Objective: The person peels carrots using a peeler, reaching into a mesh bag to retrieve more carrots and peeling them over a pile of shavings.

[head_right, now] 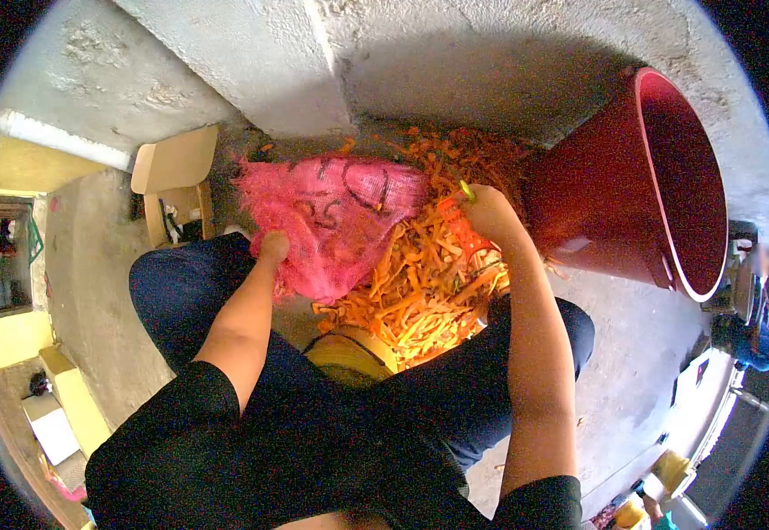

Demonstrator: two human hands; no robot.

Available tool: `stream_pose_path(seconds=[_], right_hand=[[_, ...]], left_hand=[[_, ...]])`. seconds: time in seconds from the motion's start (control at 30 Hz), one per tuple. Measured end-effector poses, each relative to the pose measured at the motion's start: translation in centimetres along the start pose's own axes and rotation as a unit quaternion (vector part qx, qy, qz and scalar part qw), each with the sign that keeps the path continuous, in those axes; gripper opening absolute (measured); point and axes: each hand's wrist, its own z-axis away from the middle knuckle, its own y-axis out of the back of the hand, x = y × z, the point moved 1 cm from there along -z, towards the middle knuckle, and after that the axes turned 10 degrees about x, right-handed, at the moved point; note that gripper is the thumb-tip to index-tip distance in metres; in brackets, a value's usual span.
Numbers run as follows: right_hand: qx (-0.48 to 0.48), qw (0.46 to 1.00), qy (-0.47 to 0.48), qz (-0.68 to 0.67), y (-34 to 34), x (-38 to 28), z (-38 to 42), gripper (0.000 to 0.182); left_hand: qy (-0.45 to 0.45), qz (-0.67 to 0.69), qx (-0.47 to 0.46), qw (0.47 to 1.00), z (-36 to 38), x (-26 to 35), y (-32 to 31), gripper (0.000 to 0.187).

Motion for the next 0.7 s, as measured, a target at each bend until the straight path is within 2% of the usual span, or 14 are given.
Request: stream_pose_path(seconds=[0.07,0.1,0.17,0.2,0.27,0.37,0.47,0.57,0.63,0.7], right_hand=[[-0.009,1.000,0.008,-0.004,0.0,-0.5,-0.3,0.032],[-0.015,1.000,0.010,-0.008,0.0,-0.4,-0.4,0.032],[-0.022,1.000,0.001,-0.011,0.1,-0.6,-0.6,0.031],[-0.026,1.000,-0.012,-0.011,0.2,-0.9,-0.6,0.030],[-0.035,0.999,-0.022,-0.011,0.2,-1.0,-0.6,0.030],[-0.045,0.999,-0.012,-0.002,0.0,-0.7,-0.8,0.029],[-0.049,0.999,-0.001,0.015,-0.2,-0.7,-0.9,0.028],[-0.045,0.999,0.001,0.012,-0.5,-0.6,-0.9,0.028],[-0.034,0.999,0.018,0.025,-0.9,-0.3,-1.1,0.028],[-0.053,0.998,0.006,0.027,-0.2,-1.0,-1.0,0.027]], left_hand=[[0.167,0.233,0.012,0.958,0.7,1.8,0.6,0.024],[0.246,0.342,0.018,0.907,1.1,3.0,1.1,0.023],[0.387,0.538,0.028,0.748,1.3,4.4,1.2,0.023],[0.425,0.591,0.021,0.685,1.5,4.7,0.8,0.023],[0.460,0.633,-0.018,0.622,2.2,4.7,-0.5,0.024],[0.430,0.595,-0.136,0.666,2.4,4.9,-2.2,0.024],[0.341,0.481,-0.218,0.778,1.2,5.4,-3.3,0.026],[0.201,0.280,-0.207,0.916,-0.4,6.1,-4.9,0.027],[0.130,0.155,-0.171,0.964,-1.0,6.6,-5.6,0.027],[0.087,0.077,-0.143,0.983,-1.6,6.4,-6.0,0.028]])
